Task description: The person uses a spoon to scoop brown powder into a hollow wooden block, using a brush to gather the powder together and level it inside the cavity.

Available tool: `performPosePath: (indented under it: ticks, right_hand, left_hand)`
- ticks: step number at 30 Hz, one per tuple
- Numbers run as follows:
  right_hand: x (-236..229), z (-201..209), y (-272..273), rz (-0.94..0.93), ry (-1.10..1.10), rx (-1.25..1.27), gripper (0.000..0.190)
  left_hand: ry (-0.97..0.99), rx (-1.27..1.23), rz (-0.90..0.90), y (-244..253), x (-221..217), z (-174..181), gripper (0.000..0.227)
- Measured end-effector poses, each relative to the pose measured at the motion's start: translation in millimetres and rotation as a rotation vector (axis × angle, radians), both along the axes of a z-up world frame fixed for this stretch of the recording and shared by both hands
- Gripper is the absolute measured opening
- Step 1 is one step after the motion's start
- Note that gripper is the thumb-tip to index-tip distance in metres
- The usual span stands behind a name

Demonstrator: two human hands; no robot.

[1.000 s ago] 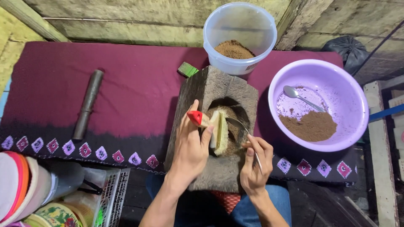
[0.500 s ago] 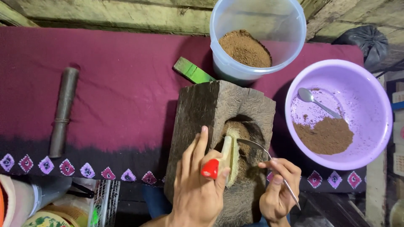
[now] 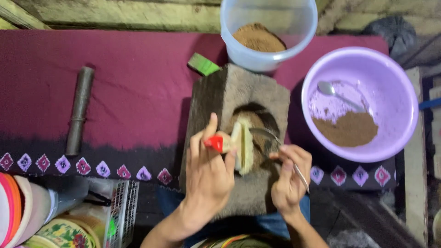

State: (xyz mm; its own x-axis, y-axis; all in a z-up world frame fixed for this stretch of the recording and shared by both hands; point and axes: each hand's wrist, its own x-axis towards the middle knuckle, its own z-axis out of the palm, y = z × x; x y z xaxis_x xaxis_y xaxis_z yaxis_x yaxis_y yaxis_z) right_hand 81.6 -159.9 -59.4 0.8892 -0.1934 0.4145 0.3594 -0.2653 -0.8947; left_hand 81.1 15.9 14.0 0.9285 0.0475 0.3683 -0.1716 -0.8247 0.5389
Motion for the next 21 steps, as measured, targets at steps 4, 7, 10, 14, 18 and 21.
performPosePath:
  ticks: [4,7,10,14,18,21]
  right_hand:
    - [10,-2,1,0.025,-0.153,0.051,0.032]
    - [13,-3,0,0.051,-0.179,0.046,0.032]
    - [15,-5,-2,0.021,-0.218,-0.085,0.033]
    - [15,-10,-2,0.001,-0.230,-0.067,0.032]
    - [16,-16,-2,-0.008,-0.222,-0.039,0.032]
    - [18,-21,-4,0.012,-0.209,-0.031,0.032]
  left_hand:
    - [0.047,0.005,-0.007,2,4,-1,0.037]
    - [0.067,-0.059,0.023,4,7,-5,0.043]
    - [0.020,-0.045,0.017,5,12,-20,0.048]
    - [0.000,-0.052,0.066,6,18,-36,0.055]
    - [-0.055,-0.001,0.087,1,13,-15,0.035]
    - [-0.059,-0.062,0.068,2,12,-14,0.029]
